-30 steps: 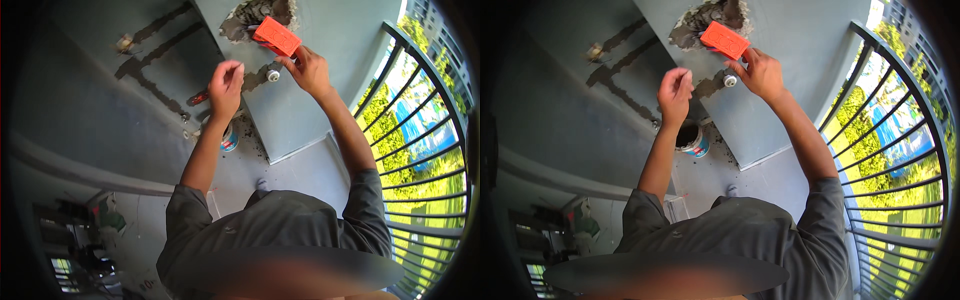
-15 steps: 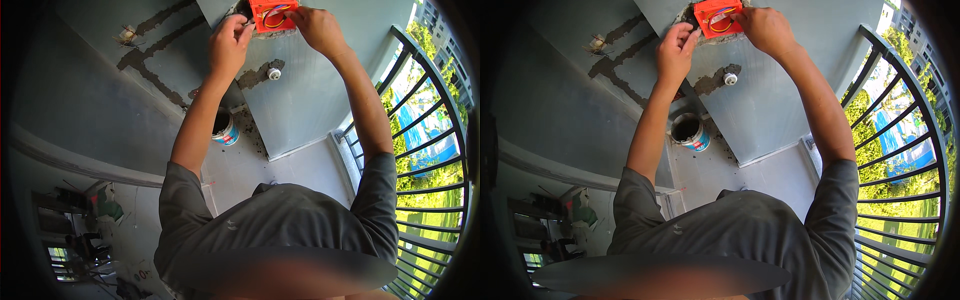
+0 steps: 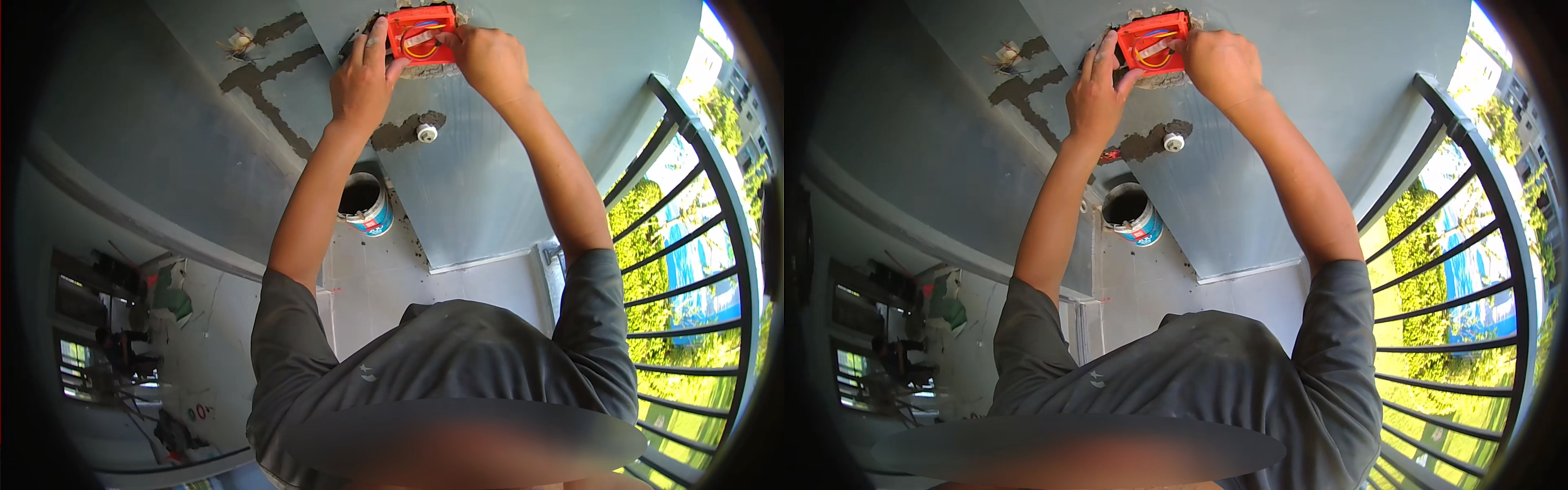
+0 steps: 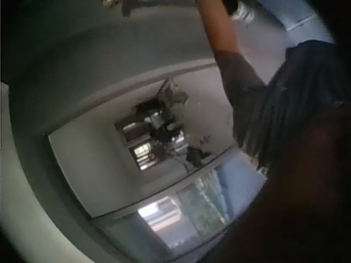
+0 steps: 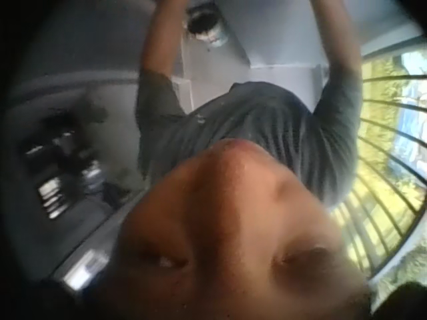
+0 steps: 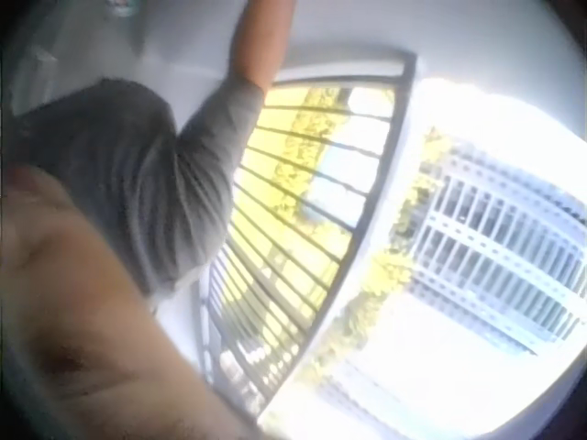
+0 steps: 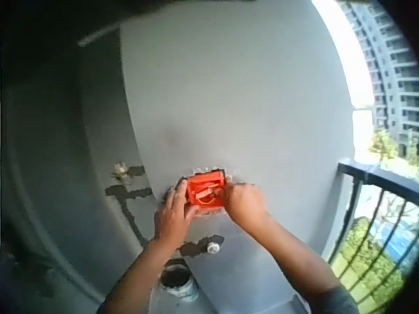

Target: Plastering a wall around an electrical junction box using a trowel and bucket.

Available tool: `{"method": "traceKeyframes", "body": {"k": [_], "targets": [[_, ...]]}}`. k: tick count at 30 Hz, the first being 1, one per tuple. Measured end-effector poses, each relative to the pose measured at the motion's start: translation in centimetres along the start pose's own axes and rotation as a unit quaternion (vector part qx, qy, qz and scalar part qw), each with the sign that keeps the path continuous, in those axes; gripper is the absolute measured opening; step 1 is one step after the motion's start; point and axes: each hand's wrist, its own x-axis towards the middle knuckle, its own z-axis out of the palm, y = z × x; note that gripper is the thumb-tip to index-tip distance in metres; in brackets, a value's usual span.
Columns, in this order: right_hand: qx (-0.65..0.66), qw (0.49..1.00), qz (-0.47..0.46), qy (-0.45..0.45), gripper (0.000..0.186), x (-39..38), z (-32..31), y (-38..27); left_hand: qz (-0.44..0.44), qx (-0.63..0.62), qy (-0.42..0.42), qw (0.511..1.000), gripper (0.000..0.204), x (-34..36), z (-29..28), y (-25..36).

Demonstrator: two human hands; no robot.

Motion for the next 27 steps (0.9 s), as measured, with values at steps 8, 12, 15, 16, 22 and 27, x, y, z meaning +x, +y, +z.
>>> {"method": "traceKeyframes", "body": {"k": [8, 12, 15, 16, 22, 27], "targets": [[0.059, 0.998, 0.009, -0.036, 0.030, 1.3, 1.1, 1.0, 0.001, 0.064, 0.017, 0.998, 0.080, 0.0, 0.8, 0.6], [0.039, 0.995, -0.013, -0.090, 0.030, 2.3, -1.0, 1.1, -0.008, 0.083, 0.015, 0.996, 0.082, 0.4, 0.7, 0.7], [0.064, 0.989, -0.018, -0.134, 0.029, 1.8, -0.4, 2.3, 0.004, 0.076, 0.029, 0.997, 0.084, 0.1, 1.2, 0.6], [0.064, 0.989, -0.021, -0.134, 0.029, 1.8, -0.1, 2.3, 0.017, 0.068, 0.043, 0.997, 0.085, 0.0, 1.4, 0.6], [0.055, 0.989, -0.014, -0.136, 0.026, 1.5, 0.2, 1.8, -0.003, 0.038, 0.037, 0.999, 0.089, -0.9, 2.2, 0.8], [0.013, 0.987, -0.008, -0.160, 0.023, 1.6, 0.4, 1.3, 0.023, 0.062, 0.040, 0.997, 0.090, -0.2, 1.8, 0.9]]}}
